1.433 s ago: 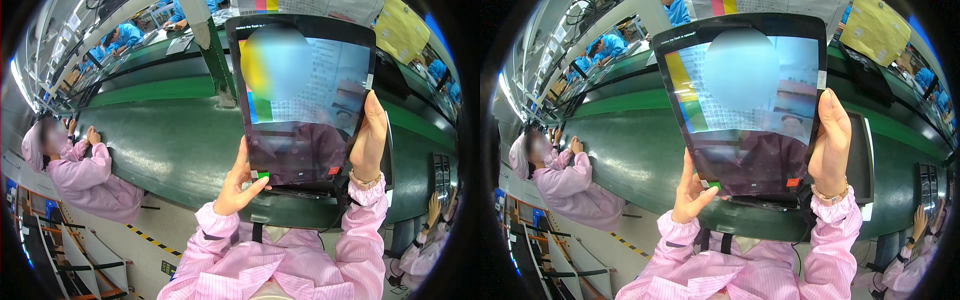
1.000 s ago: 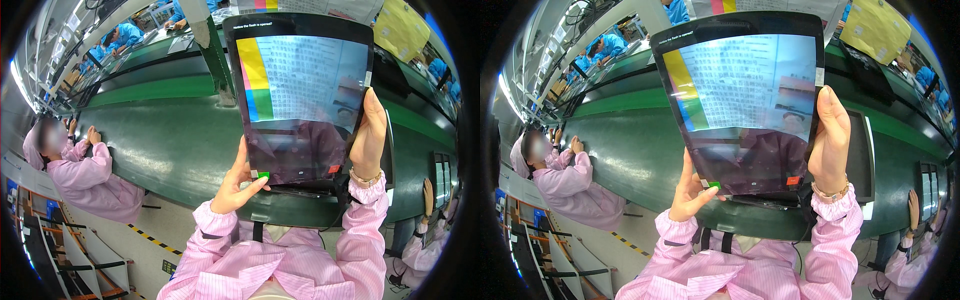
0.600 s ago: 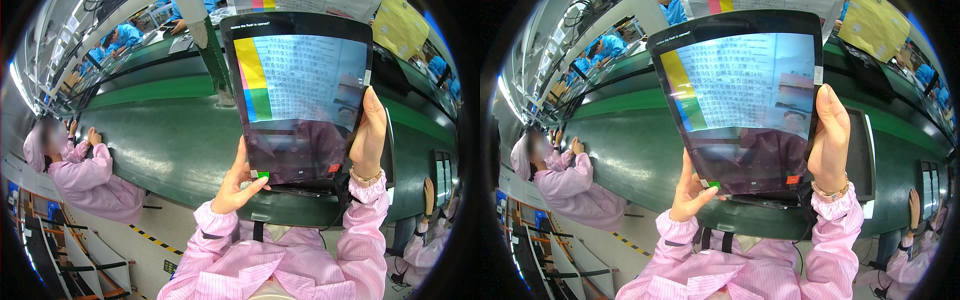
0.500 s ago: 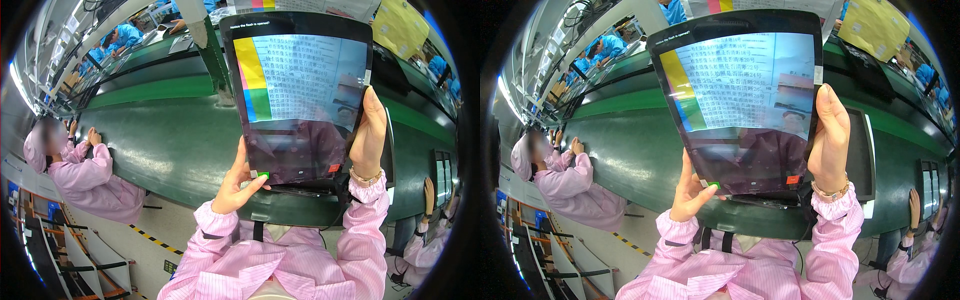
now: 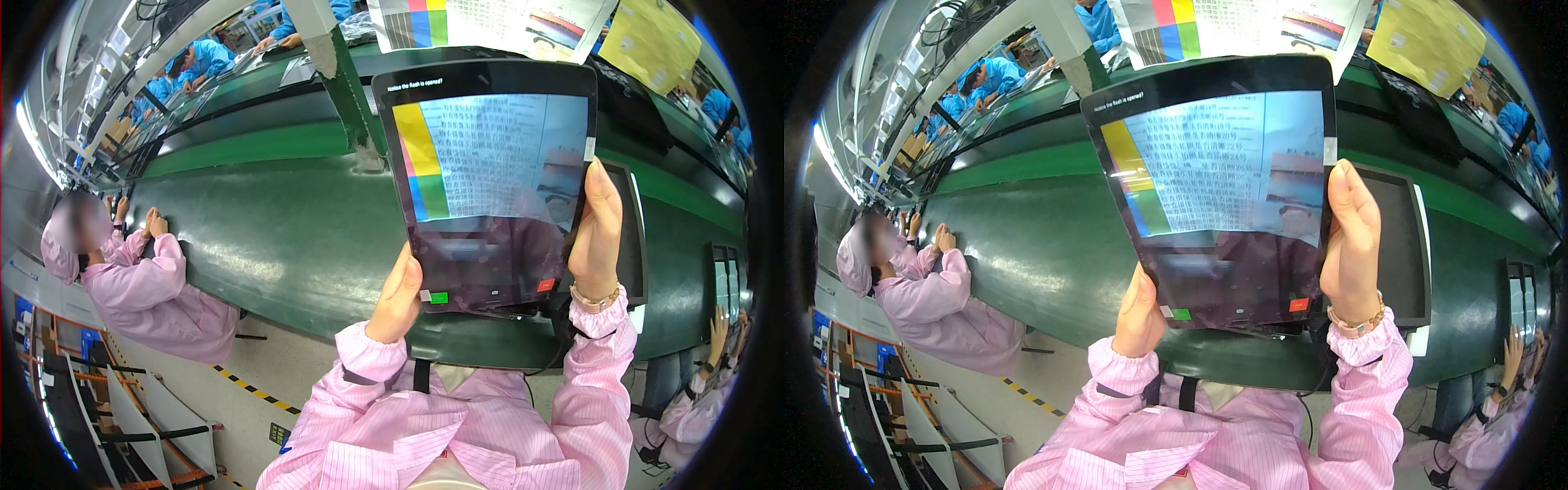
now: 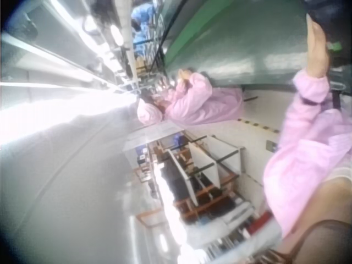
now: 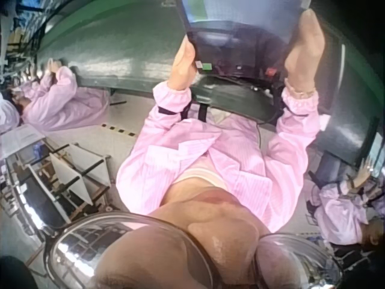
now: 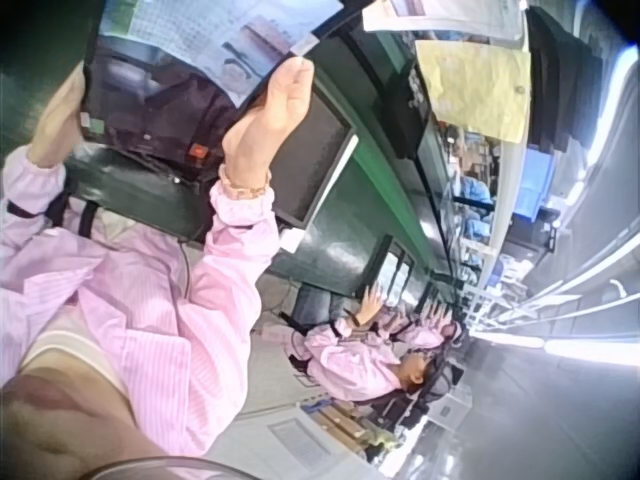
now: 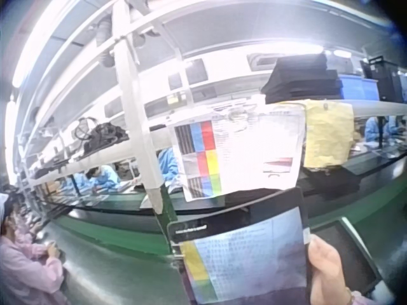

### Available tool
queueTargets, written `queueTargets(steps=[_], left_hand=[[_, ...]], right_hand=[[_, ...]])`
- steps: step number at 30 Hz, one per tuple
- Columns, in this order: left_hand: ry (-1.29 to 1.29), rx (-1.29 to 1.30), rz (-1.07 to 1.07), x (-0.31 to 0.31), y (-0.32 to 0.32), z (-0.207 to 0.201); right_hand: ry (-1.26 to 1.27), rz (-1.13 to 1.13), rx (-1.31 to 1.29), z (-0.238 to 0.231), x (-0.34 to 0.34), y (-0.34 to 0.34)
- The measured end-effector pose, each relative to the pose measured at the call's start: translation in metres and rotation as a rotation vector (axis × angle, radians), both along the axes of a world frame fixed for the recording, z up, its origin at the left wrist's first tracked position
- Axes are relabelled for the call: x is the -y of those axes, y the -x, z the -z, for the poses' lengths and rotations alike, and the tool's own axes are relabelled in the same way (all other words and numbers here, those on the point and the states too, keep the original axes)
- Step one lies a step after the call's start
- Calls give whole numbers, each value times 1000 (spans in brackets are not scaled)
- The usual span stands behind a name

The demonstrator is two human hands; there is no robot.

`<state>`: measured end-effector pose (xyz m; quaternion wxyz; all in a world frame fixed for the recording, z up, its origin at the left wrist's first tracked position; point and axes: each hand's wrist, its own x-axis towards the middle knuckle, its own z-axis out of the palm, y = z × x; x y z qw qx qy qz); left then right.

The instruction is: Testing multiple tablet functions including the camera, screen, and sensors on a factory assembly line.

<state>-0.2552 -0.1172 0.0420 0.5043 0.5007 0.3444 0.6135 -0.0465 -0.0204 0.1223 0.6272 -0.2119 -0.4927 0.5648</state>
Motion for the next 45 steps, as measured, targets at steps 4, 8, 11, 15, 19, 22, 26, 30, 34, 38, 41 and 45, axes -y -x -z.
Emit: queueTargets(steps=[4,8,11,15,19,22,26,30,34,38,41,45], left_hand=[[99,287,35,0,-11,-4],[213,379,163,0,-21,-9],[349,358,183,0,-40,-12],[480,389,265,-10,-64,-17],[590,497,447,-35,-94,-19],[690,614,557,-60,-119,-15],[826,671,515,-84,-153,-1],[845,647,484,-103,-175,14],[820,650,402,-118,-194,14],[905,535,398,-123,-192,1],[513,334,520,-117,-166,-8],[1,-418,88,-116,-82,-16]], right_hand=[[82,-28,-46,14,-6,-18],[305,-199,-256,19,-32,-48],[216,-251,-322,14,-40,-80],[-25,-274,-577,8,-32,-136],[-55,-59,-590,13,-5,-191],[34,70,-583,25,16,-217],[121,151,-617,44,36,-248],[198,145,-510,68,43,-273],[280,243,-84,85,45,-281],[253,397,554,101,40,-276],[297,491,824,117,29,-275],[244,551,1061,131,23,-277]])
